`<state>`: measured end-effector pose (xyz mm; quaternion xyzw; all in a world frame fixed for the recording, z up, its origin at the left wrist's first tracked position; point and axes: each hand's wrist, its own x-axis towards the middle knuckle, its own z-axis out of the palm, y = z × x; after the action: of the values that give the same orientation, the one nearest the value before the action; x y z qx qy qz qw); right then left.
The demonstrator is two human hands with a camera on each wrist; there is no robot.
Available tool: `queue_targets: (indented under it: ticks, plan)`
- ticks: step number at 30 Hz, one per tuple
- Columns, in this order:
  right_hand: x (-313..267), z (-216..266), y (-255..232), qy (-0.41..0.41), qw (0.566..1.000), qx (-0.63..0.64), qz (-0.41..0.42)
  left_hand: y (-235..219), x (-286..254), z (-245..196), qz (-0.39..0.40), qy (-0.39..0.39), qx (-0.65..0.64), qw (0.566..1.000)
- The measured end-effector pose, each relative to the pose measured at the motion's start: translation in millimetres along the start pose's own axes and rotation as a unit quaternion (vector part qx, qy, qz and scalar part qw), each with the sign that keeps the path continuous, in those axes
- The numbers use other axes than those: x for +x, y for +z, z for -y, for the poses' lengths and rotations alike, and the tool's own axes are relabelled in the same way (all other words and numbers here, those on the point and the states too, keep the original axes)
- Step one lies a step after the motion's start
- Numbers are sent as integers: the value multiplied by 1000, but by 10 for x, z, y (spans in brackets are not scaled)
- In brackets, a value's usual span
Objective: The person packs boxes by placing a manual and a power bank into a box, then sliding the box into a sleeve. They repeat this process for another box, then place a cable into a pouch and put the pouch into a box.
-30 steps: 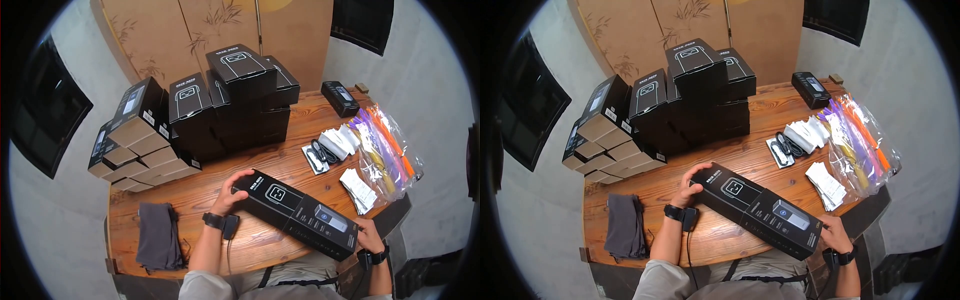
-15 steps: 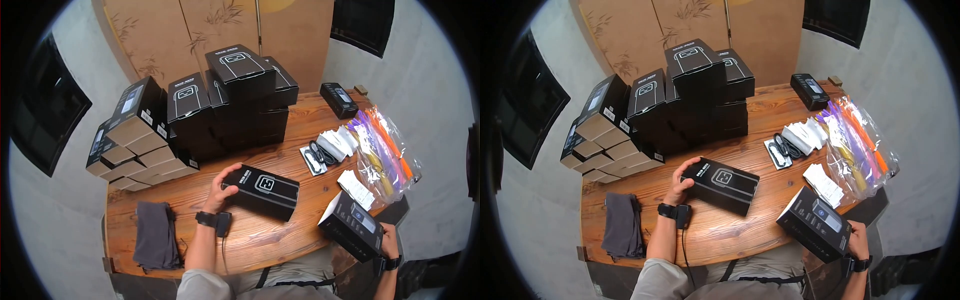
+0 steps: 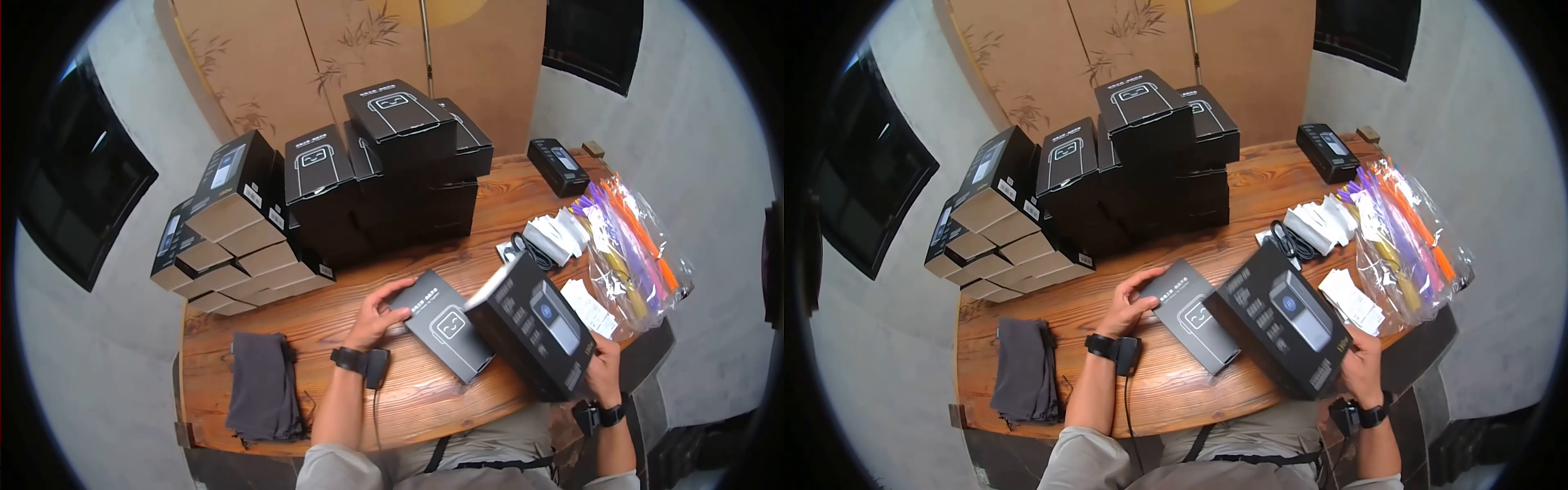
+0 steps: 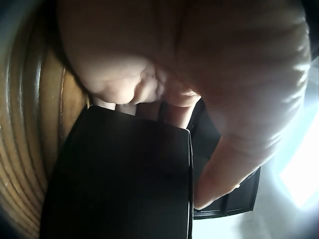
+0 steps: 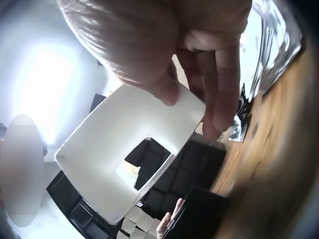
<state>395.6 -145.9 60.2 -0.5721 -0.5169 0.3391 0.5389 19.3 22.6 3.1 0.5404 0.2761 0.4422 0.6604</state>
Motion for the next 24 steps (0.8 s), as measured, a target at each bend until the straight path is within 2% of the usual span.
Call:
queue_targets:
  ticks: [3, 7, 11, 13, 14, 17, 20, 23, 24]
  plan:
    - [184, 1, 271, -73, 993, -85, 26, -22, 6, 10, 7, 15, -15, 1000]
    - [307, 256, 690, -93, 988, -120, 37, -26, -15, 51, -9, 26, -70, 997]
    - [408, 171, 842, -91, 981, -36, 168, -150, -14, 191, -20, 7, -160, 987]
    - [461, 144, 774, -103, 966, -5, 238, -191, -43, 234, -22, 13, -149, 988]
    - [484, 118, 740, -97, 960, -4, 263, -189, -52, 250, -29, 17, -146, 989]
    - [489, -45, 712, -3, 953, 161, 256, -181, -60, 249, -41, 4, -131, 991]
    - [536, -184, 658, 6, 955, 172, 243, -124, -65, 203, -59, -3, -113, 992]
    - [508, -336, 725, 40, 936, 204, 284, -132, -82, 228, -60, -5, -122, 991]
    - [501, -354, 733, 30, 940, 178, 288, -141, -74, 239, -66, -3, -126, 990]
